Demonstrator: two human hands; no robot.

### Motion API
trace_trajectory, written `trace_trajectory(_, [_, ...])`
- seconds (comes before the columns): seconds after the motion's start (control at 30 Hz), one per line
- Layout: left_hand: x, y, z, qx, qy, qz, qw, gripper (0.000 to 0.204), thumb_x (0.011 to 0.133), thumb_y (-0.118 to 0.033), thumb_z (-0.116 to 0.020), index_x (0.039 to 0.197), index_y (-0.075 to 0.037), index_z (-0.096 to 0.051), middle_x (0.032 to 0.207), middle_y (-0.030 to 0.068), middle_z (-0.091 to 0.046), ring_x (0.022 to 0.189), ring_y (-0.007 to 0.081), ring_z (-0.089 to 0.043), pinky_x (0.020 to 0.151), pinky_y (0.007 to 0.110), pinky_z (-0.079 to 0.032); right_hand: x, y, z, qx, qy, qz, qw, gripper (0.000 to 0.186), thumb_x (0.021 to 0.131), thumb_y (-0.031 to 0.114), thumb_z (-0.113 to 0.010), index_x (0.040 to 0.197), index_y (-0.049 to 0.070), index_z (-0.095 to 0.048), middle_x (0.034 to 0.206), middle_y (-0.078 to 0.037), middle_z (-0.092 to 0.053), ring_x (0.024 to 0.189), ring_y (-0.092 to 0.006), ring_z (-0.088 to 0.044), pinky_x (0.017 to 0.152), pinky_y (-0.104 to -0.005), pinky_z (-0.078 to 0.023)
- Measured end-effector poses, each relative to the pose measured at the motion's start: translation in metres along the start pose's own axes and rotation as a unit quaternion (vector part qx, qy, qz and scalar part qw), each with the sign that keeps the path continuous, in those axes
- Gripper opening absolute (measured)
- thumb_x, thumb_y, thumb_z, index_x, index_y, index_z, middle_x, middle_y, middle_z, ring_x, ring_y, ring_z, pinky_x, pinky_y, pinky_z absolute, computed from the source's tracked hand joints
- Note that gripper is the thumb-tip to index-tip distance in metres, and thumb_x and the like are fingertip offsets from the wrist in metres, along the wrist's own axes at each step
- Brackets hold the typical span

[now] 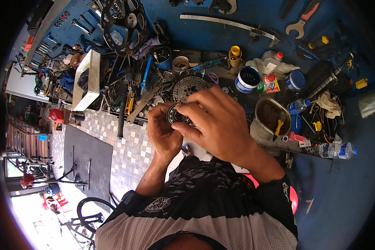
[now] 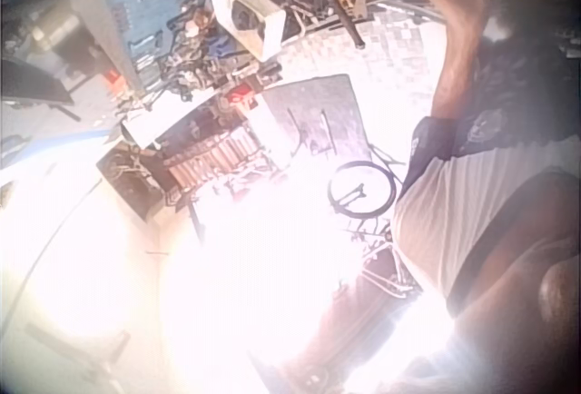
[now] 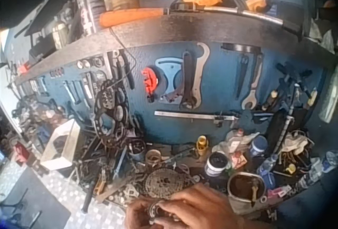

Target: The person disassembles a bicycle hub, removes the bearing and seal, and uses a hammer to tap the seal. They then reassemble the bearing and seal into the hub housing, rotating the inner ring to check fit.

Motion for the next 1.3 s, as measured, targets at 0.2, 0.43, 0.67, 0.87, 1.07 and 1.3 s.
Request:
trace_trajectory(0.2, [-0.001,0.007,-0.001,-0.042,0.006,0.046,0.998,0.055,0.086,0.017,-0.073,0.131,0.002,-0.045,0.129,0.0156,-0.055,0.119,0.0221,-0.064,0.094,0.032,-0.062,-0.001,-0.005,-0.004,0.001,-0.01,-0.008,1.0,0.047,0.075,0.03,-0.095,0.112,0.008,-0.077,0.104,-0.007,-0.07,0.09,-0.0271,-0.068,0.076,-0.0387,-0.055])
trace_trajectory(0.43, [0.007,0.009,0.004,-0.095,0.001,0.012,0.995,0.06,0.086,0.012,-0.08,0.128,-0.002,-0.041,0.131,0.0193,-0.054,0.113,0.0226,-0.068,0.09,0.037,-0.068,0.003,-0.013,0.011,0.112,-0.008,-0.059,0.992,0.046,0.08,0.029,-0.093,0.117,0.009,-0.075,0.11,-0.009,-0.071,0.098,-0.0299,-0.071,0.085,-0.0417,-0.058])
trace_trajectory(0.67, [0.014,-0.009,0.003,-0.031,0.022,-0.035,0.999,0.059,0.087,0.013,-0.08,0.127,-0.004,-0.039,0.138,0.0316,-0.059,0.111,0.0252,-0.071,0.096,0.035,-0.062,-0.008,-0.03,0.007,0.21,0.054,-0.118,0.969,0.038,0.085,0.015,-0.088,0.119,0.006,-0.075,0.105,-0.006,-0.073,0.087,-0.0145,-0.071,0.071,-0.0296,-0.054])
trace_trajectory(0.87, [0.013,-0.007,-0.001,-0.059,0.035,0.009,0.998,0.056,0.09,0.01,-0.079,0.125,-0.005,-0.039,0.141,0.0371,-0.061,0.134,0.0339,-0.064,0.108,0.039,-0.057,-0.025,-0.063,-0.035,0.462,0.101,-0.295,0.83,0.031,0.097,0.017,-0.081,0.123,0.001,-0.073,0.097,-0.001,-0.072,0.081,-0.0037,-0.065,0.069,-0.0222,-0.051])
trace_trajectory(1.07, [0.011,-0.005,-0.005,-0.03,0.05,-0.006,0.998,0.055,0.092,0.01,-0.078,0.126,-0.004,-0.038,0.146,0.0432,-0.056,0.144,0.0415,-0.057,0.11,0.041,-0.055,-0.026,-0.064,-0.045,0.476,0.091,-0.276,0.83,0.029,0.097,0.017,-0.082,0.118,0.0,-0.072,0.095,-0.001,-0.072,0.078,-0.004,-0.066,0.067,-0.0204,-0.05])
trace_trajectory(1.3, [0.011,-0.001,-0.007,-0.031,0.05,0.026,0.998,0.054,0.092,0.013,-0.075,0.127,-0.003,-0.036,0.143,0.0425,-0.058,0.14,0.0419,-0.059,0.108,0.042,-0.057,-0.024,-0.062,-0.042,0.43,0.085,-0.274,0.856,0.026,0.095,0.015,-0.083,0.113,-0.001,-0.071,0.09,-0.001,-0.073,0.076,-0.0039,-0.066,0.066,-0.0219,-0.051])
Point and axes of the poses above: each hand's wrist, its own x-axis towards the middle knuckle, its own z-axis out of the back of the hand, y = z × x, the point moved 9 cm from there along x, towards the middle knuckle
